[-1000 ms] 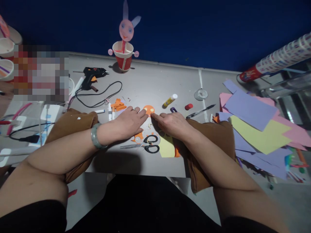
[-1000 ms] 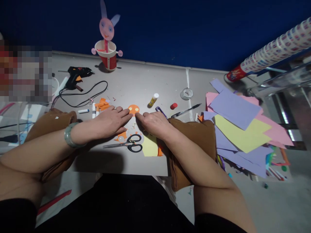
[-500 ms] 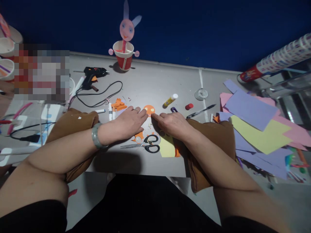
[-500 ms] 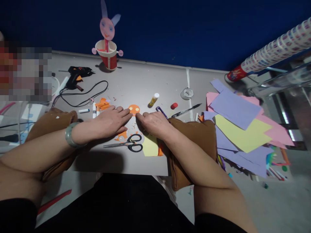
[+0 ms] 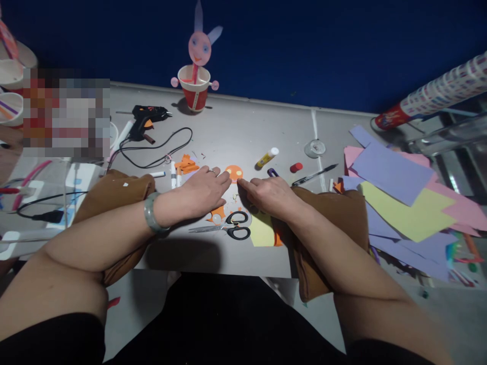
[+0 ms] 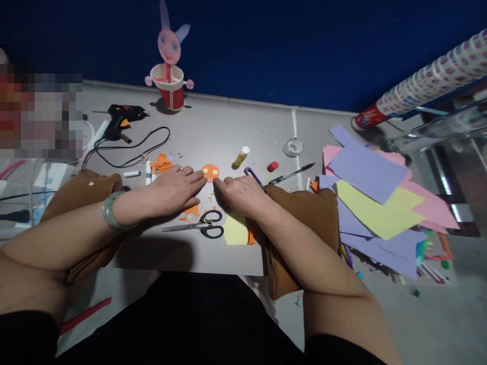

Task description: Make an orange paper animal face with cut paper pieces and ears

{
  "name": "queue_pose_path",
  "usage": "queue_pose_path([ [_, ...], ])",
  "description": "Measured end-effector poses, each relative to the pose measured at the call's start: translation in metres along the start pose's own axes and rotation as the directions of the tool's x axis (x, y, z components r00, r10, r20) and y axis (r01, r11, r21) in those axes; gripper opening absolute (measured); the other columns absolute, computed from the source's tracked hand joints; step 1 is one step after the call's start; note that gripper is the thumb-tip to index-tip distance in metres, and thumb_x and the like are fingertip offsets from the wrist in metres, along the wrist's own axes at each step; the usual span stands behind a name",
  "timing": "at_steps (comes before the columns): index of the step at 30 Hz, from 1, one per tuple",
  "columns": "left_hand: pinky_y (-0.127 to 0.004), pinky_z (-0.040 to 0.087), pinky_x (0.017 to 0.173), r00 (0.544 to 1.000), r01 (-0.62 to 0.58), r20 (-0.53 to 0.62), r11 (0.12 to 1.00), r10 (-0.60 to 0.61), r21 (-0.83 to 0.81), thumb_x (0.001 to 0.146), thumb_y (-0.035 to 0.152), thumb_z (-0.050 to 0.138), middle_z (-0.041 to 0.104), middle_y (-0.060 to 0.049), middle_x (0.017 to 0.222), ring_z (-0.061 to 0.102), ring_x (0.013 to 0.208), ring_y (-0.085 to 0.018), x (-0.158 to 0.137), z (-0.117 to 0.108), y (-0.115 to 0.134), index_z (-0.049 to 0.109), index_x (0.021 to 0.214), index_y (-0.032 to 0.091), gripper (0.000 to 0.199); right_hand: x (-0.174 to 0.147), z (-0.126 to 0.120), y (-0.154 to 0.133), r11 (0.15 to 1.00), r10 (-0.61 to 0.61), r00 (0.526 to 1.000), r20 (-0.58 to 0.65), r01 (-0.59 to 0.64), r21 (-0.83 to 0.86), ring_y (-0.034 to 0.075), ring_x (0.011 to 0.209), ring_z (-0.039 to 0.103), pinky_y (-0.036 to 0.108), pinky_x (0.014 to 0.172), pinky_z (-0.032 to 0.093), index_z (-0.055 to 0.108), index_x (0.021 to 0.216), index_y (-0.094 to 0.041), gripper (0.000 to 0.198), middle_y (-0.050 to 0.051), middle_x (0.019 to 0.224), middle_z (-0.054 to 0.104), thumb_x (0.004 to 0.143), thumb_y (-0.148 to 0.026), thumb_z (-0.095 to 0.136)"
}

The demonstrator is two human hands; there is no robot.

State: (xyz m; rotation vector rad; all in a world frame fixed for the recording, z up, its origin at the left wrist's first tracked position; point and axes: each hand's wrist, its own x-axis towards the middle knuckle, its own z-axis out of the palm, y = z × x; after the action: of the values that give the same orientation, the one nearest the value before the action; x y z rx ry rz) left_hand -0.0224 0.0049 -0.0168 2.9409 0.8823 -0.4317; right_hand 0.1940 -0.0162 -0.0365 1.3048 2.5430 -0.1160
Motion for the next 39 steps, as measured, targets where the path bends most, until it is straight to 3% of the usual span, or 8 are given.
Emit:
queue_pose_path([
  [10,-0.038,0.037,0.079,1.000,0.017,0.023,1.000,-0.017,-0.011,0.099,0.038,0.054,0.066,-0.015,0.120,0.059,0.107,-0.030,0.002,-0.002,0.000,0.064,0.121,0.007,0.039,0.001,0.000,0.001,0.999,0.034,0.999,0.024,-0.035,0.004,0.018,0.067,0.059,0.034,0.059,0.015,0.060,0.128,-0.014,0.037,0.011,0.087,0.075,0.100,-0.018,0.037],
  [16,-0.039,0.039,0.086,0.999,-0.007,-0.032,1.000,0.007,-0.025,0.099,0.038,0.053,0.061,-0.019,0.133,0.059,0.111,-0.031,0.001,0.004,-0.001,0.045,0.147,0.009,0.056,0.000,0.000,0.000,0.999,0.030,0.999,0.027,-0.031,0.038,0.017,0.066,0.058,0.034,0.061,0.017,0.057,0.133,-0.013,0.040,0.012,0.093,0.075,0.099,-0.017,0.038],
  [21,-0.041,0.041,0.085,1.000,-0.014,-0.005,1.000,0.013,-0.016,0.099,0.040,0.054,0.061,-0.019,0.131,0.060,0.109,-0.032,0.002,0.002,-0.001,0.055,0.136,0.010,0.048,0.001,-0.003,-0.002,0.997,0.041,0.998,0.051,-0.044,0.059,0.017,0.068,0.058,0.033,0.063,0.020,0.055,0.139,-0.013,0.043,0.014,0.097,0.075,0.100,-0.018,0.038],
  [29,-0.042,0.042,0.085,1.000,-0.005,0.012,1.000,0.005,-0.026,0.097,0.042,0.056,0.061,-0.021,0.129,0.061,0.109,-0.035,0.001,0.003,0.000,0.052,0.140,0.009,0.054,-0.001,-0.008,-0.005,0.998,0.033,0.998,0.045,-0.035,0.055,0.018,0.073,0.060,0.033,0.064,0.021,0.053,0.138,-0.012,0.041,0.014,0.097,0.074,0.099,-0.015,0.040],
  [39,-0.040,0.044,0.083,0.996,-0.083,0.017,0.993,0.085,-0.087,0.098,0.041,0.053,0.062,-0.016,0.126,0.062,0.100,-0.029,-0.002,0.004,-0.013,0.059,0.127,0.012,0.042,0.002,-0.006,0.000,0.995,0.064,0.996,0.055,-0.068,0.070,0.018,0.073,0.060,0.033,0.063,0.018,0.057,0.136,-0.019,0.042,0.012,0.101,0.075,0.099,-0.019,0.039],
])
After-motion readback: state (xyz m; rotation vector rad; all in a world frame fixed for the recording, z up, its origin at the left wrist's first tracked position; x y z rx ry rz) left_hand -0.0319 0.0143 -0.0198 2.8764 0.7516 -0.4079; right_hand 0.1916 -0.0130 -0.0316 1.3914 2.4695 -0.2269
